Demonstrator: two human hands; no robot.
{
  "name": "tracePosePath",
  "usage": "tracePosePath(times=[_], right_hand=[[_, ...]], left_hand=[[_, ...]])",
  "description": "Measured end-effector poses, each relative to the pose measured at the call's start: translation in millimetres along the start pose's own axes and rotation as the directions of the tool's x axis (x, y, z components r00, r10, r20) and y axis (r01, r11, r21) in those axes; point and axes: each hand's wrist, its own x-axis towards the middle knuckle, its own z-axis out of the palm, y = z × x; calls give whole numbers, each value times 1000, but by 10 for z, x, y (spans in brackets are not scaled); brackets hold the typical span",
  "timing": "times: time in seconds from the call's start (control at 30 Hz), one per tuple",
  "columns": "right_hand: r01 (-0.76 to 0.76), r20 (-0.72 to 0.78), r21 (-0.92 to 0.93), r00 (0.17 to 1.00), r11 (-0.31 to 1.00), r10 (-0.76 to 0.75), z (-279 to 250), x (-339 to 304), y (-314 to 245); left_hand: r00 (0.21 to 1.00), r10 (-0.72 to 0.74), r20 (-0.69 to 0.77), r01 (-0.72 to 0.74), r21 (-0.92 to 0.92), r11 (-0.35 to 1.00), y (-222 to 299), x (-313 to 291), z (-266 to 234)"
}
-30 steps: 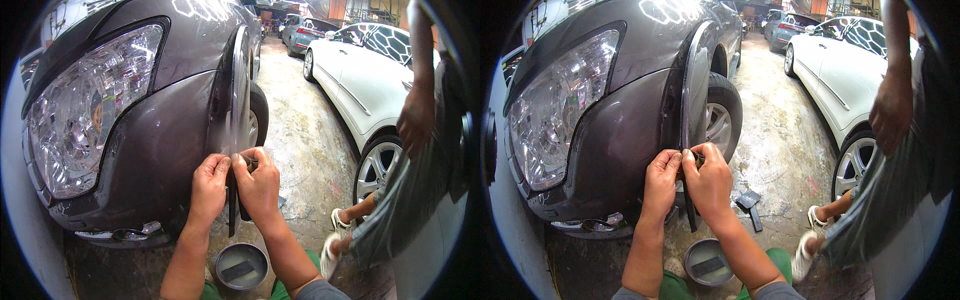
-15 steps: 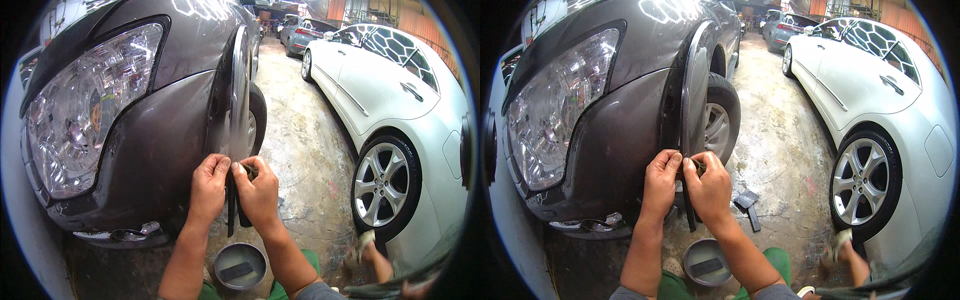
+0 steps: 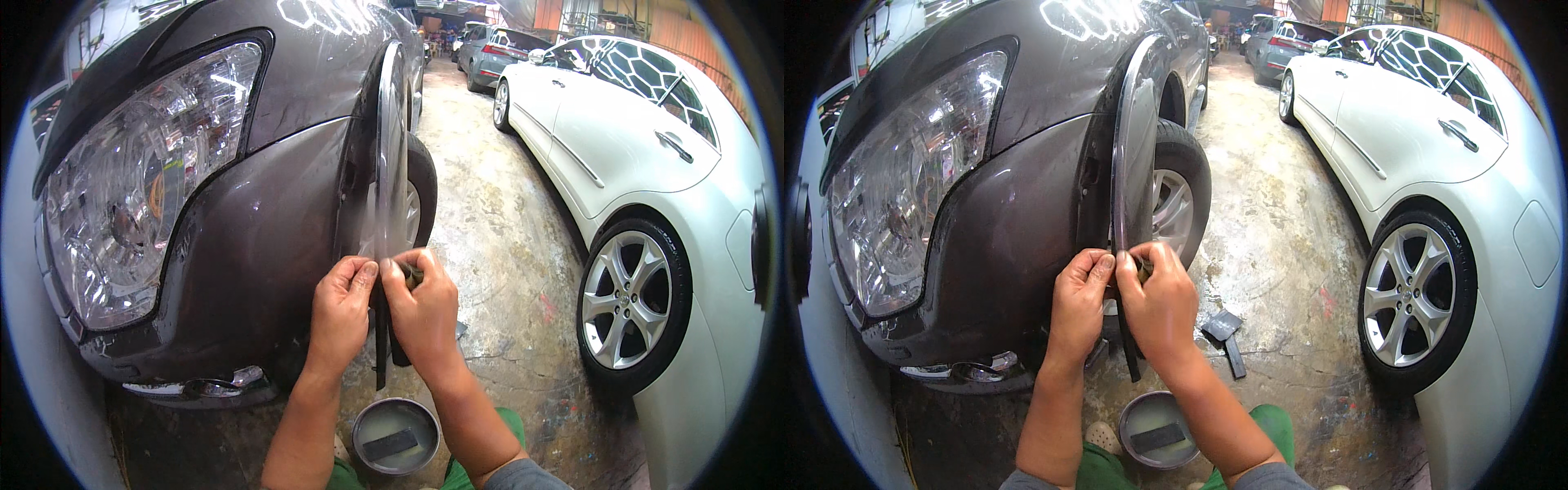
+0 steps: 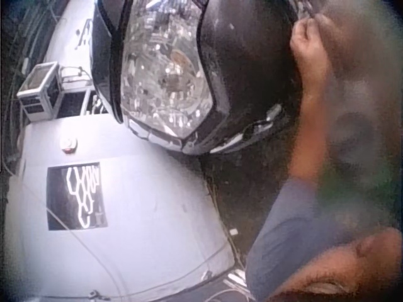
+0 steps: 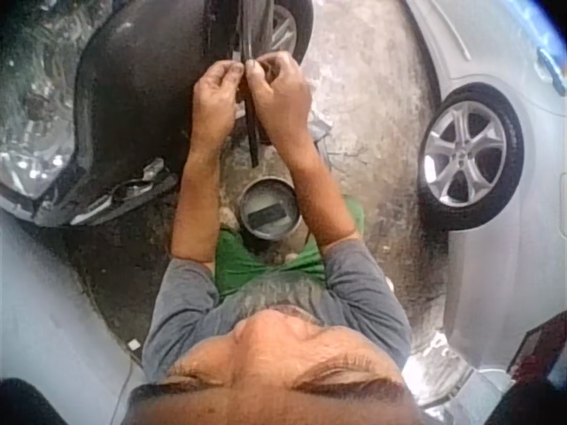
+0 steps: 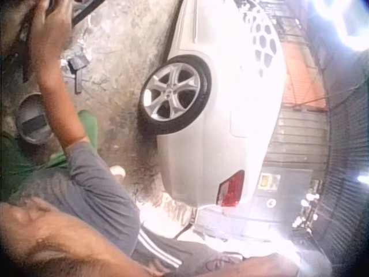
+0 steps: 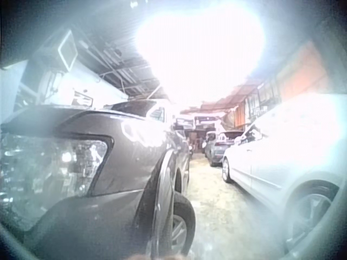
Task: The person sits on the floor and applies a black plastic trim piece to the front wheel arch of a dark-colored car. They repeatedly wet the trim and the car surface with a sponge and water, then press the trim into place. Another person briefly assists by pressing the trim while the hood is open.
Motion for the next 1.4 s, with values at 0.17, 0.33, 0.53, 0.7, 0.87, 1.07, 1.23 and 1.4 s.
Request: tracePosePath(times=[0.17, 0.33, 0.53, 0.7, 0.87, 1.07, 1.23, 1.4], right_hand=[[-46, 43, 87, 998, 995, 43, -24, -7, 61], [-38, 31, 123, 999, 992, 34, -2, 69, 32], [-3, 23, 140, 1000, 990, 0, -14, 28, 105], [-10, 33, 209, 999, 978, 3, 11, 158, 59], [28, 32, 233, 999, 972, -36, 33, 3, 181], [25, 52, 240, 998, 970, -39, 1, 273, 88], [-39, 121, 238, 993, 971, 10, -195, -280, 281], [-409, 51, 473, 897, 781, 439, -336, -906, 1190]], left_hand=[[1000, -5, -2, 5, 5, 1000, 42, -18, 22], [1000, -5, 1, 5, 28, 1000, 51, -16, 1], [1000, 13, -8, -13, 62, 998, 74, -18, 34], [1000, 1, -2, -1, 63, 998, 59, -22, 4], [1000, 7, -10, -6, 81, 997, 73, -23, -4], [1000, -17, -10, 18, 95, 995, 81, -28, 27], [1000, -2, -8, 2, 64, 998, 42, -22, 22], [999, -37, -8, 37, -32, 999, 135, -53, 102]])
